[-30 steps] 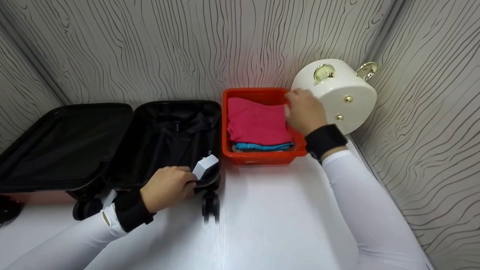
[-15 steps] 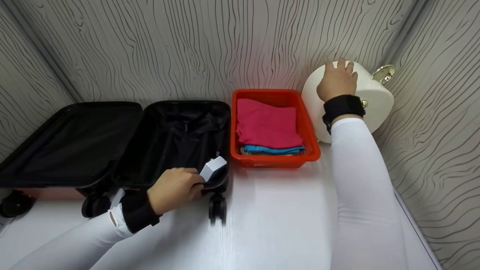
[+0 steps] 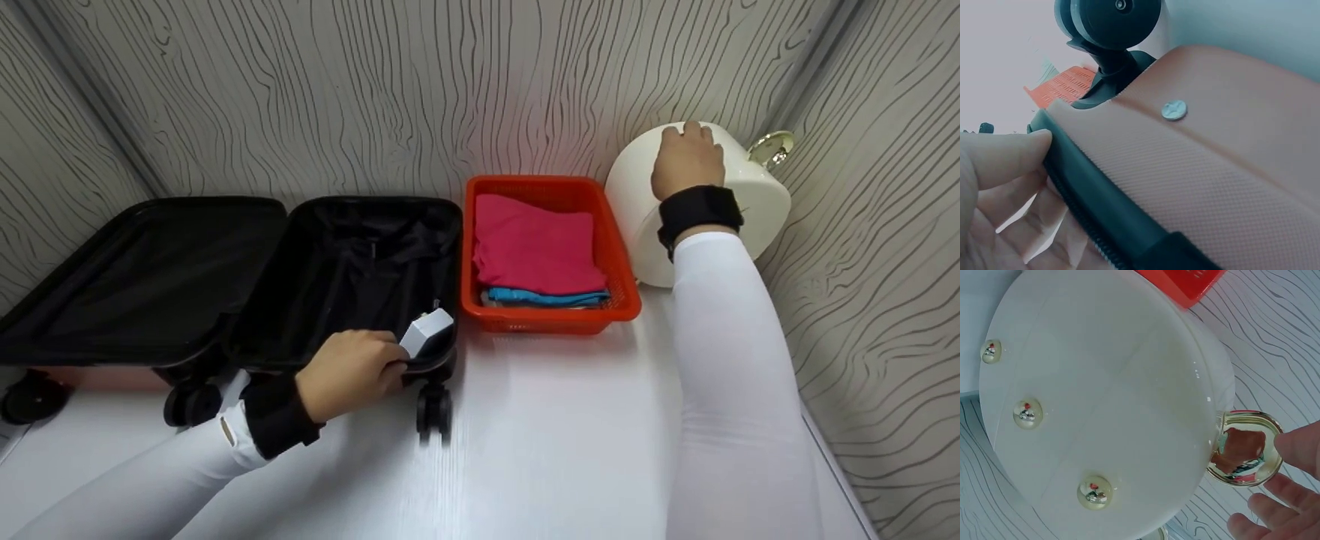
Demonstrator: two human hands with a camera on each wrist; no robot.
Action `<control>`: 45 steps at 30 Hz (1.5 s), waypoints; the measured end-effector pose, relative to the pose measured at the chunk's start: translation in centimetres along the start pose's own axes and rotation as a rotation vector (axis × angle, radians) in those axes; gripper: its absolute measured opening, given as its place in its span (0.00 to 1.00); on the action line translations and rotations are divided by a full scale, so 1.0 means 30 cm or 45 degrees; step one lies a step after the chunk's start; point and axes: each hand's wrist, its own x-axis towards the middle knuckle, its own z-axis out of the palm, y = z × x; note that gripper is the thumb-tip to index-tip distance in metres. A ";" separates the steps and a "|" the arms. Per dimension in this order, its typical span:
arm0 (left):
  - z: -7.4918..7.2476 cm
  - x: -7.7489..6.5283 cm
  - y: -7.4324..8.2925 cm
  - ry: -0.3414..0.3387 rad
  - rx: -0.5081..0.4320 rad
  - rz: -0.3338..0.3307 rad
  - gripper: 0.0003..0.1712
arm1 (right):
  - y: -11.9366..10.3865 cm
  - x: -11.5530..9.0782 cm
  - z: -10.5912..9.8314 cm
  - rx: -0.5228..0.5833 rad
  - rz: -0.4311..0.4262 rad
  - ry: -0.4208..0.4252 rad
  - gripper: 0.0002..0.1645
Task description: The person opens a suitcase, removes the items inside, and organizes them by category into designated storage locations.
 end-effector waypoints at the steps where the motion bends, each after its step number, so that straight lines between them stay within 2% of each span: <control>1: 0.000 0.000 -0.001 -0.002 -0.001 -0.003 0.05 | -0.001 0.002 -0.001 -0.001 -0.006 -0.007 0.36; 6: -0.006 0.004 -0.001 0.001 0.012 -0.012 0.05 | 0.002 -0.004 -0.006 -0.044 -0.007 -0.041 0.34; 11: -0.007 0.007 -0.001 0.003 0.004 0.012 0.04 | 0.027 -0.029 -0.020 -0.064 -0.005 0.017 0.25; 19: -0.011 0.011 -0.018 0.007 -0.023 -0.013 0.05 | 0.038 -0.044 -0.046 -0.154 -0.152 0.043 0.20; 24: -0.012 0.023 -0.026 -0.014 -0.027 -0.020 0.04 | 0.033 -0.066 -0.077 -0.175 -0.204 -0.031 0.20; 33: 0.000 0.030 -0.037 -0.014 -0.031 -0.042 0.04 | 0.018 -0.128 -0.133 -0.200 -0.228 -0.233 0.19; 40: 0.009 0.030 -0.040 -0.015 -0.035 -0.039 0.04 | -0.007 -0.192 -0.163 -0.265 -0.308 -0.258 0.14; 45: 0.010 0.025 -0.043 -0.006 -0.031 -0.041 0.04 | -0.024 -0.228 -0.185 -0.321 -0.352 -0.341 0.13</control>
